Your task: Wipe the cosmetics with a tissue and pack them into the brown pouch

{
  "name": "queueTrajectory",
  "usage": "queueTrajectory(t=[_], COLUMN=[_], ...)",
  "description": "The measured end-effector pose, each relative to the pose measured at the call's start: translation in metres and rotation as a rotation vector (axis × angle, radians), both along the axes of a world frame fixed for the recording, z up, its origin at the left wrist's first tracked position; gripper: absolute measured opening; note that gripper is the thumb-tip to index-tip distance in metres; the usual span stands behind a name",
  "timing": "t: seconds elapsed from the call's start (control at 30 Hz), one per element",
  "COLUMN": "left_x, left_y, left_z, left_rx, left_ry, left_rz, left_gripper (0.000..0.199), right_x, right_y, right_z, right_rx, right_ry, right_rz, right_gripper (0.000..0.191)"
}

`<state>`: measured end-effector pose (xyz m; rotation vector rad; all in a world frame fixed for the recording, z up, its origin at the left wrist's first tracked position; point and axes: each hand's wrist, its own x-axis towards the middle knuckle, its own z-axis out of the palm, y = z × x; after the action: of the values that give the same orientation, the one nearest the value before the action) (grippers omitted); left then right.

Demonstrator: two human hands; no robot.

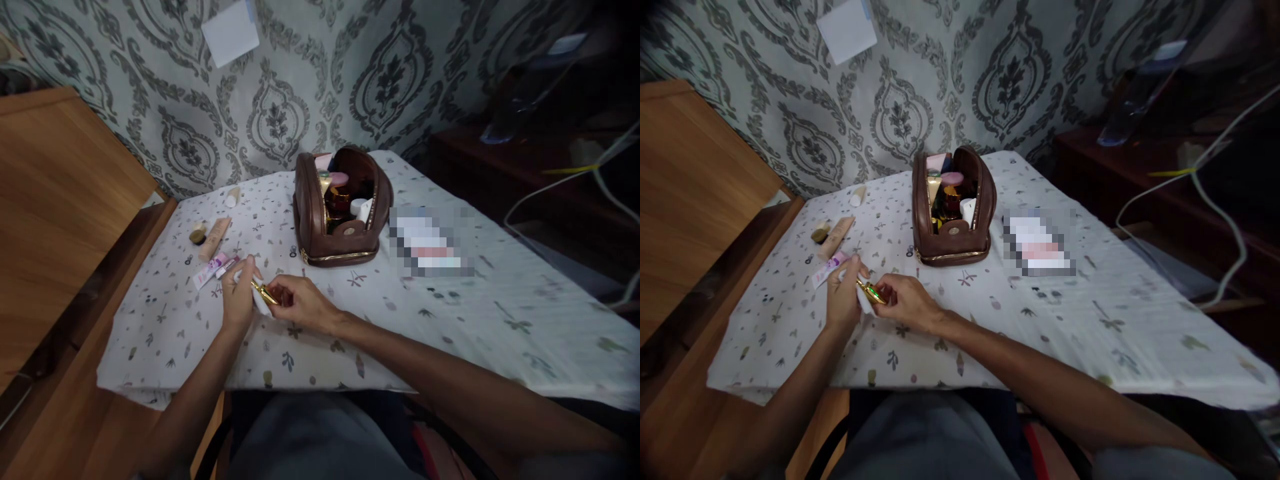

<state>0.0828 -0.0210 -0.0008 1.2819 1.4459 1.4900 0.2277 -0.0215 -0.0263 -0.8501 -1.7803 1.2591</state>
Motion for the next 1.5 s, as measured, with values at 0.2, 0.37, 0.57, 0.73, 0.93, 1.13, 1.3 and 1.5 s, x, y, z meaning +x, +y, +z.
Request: queueTrajectory(t=[0.2, 0.37, 0.57, 0.73, 0.93, 1.13, 1.3, 1.5], left_x=[0.007, 0.009, 0.0, -0.015, -0.015, -0.013, -0.001, 0.047], left_y=[-0.002, -0.009, -0.01, -0.008, -0.008, -0.003, 0.003, 0.012], left_z=[0.001, -0.008, -0.014, 0.001, 0.015, 0.028, 0.043, 0.053], left_rx=[-0.058, -0.079, -0.13, -0.253, -0.212, -0.25, -0.24, -0.163], left_ry=[-0.104, 0.012, -0.027, -0.023, 0.297, 0.329, 0.315, 0.453], left_rz=[-0.045, -0.238, -0.382, -0.416, -0.681, -0.715, -0.652, -0.62], left_gripper=[0.047, 0.033, 0.034, 0.033, 0.018, 0.031, 0.034, 0.035], right_x=[0.0, 0.001, 0.003, 0.008, 0.014, 0.028, 0.061, 0.116], right_y=[-0.001, 0.002, 0.003, 0.003, 0.005, 0.002, -0.008, -0.003], right_z=[0.0, -0.002, 0.0, 0.003, 0.008, 0.03, 0.052, 0.085], right_rx=[0.062, 0.012, 0.071, 0.161, 0.226, 0.281, 0.276, 0.316], right_ry=[0.024, 0.125, 0.055, 0.051, 0.126, 0.119, 0.138, 0.223], right_rz=[-0.108, -0.175, -0.173, -0.214, -0.115, -0.093, -0.222, -0.473], right_gripper=[0.013, 0.011, 0.012, 0.015, 0.029, 0.018, 0.02, 0.02])
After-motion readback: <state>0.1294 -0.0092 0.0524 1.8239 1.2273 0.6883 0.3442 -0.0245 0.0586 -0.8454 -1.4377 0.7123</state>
